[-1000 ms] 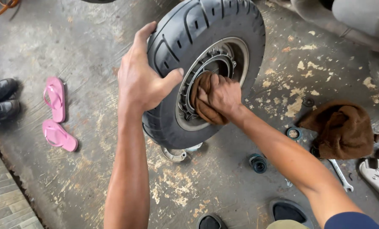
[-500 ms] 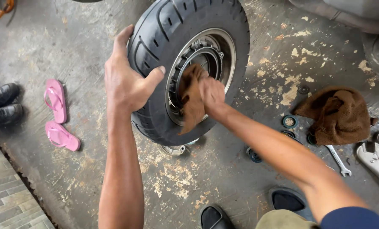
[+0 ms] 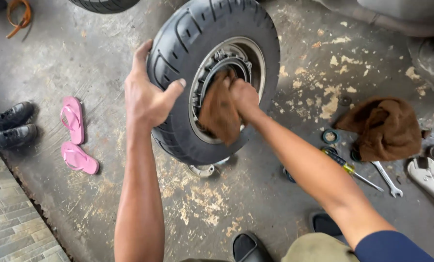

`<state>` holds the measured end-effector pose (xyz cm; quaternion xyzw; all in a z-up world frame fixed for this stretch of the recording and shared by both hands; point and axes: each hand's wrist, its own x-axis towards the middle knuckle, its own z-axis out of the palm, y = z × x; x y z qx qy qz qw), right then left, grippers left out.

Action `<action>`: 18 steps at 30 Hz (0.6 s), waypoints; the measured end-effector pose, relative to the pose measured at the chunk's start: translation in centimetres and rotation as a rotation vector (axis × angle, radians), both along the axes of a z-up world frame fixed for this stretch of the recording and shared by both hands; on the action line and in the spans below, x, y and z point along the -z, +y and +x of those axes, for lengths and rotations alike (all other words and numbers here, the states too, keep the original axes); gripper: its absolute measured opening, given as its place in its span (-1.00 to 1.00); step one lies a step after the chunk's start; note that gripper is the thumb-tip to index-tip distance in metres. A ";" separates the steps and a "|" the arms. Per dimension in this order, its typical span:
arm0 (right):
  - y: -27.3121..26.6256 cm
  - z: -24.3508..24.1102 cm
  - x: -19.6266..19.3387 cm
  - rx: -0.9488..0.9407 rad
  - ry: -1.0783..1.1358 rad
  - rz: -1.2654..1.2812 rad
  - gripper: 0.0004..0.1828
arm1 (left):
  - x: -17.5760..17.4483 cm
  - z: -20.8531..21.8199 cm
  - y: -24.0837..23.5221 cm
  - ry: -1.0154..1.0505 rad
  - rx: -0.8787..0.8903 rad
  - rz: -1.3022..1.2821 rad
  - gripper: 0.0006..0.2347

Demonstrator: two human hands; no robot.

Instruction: The person cleans the hub and rim of a motorcycle tire using a brown cloth. They then pick up a green rubber seal, wipe it with the cloth, and place it into the center of the tire hub.

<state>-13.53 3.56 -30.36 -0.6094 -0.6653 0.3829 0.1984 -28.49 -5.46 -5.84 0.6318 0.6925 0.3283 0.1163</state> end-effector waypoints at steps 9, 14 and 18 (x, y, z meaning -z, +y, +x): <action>-13.4 13.4 -22.1 0.064 0.830 -0.808 -0.74 | -0.3 -0.2 -1.8 -0.031 0.009 0.058 -0.27; -11.2 17.0 -2.3 -0.099 0.735 -0.633 -0.49 | -0.7 1.0 -1.8 -0.037 0.003 0.062 -0.26; -10.7 16.2 -1.7 -0.135 0.764 -0.324 -0.50 | -0.8 1.4 -1.8 -0.044 0.002 0.044 -0.26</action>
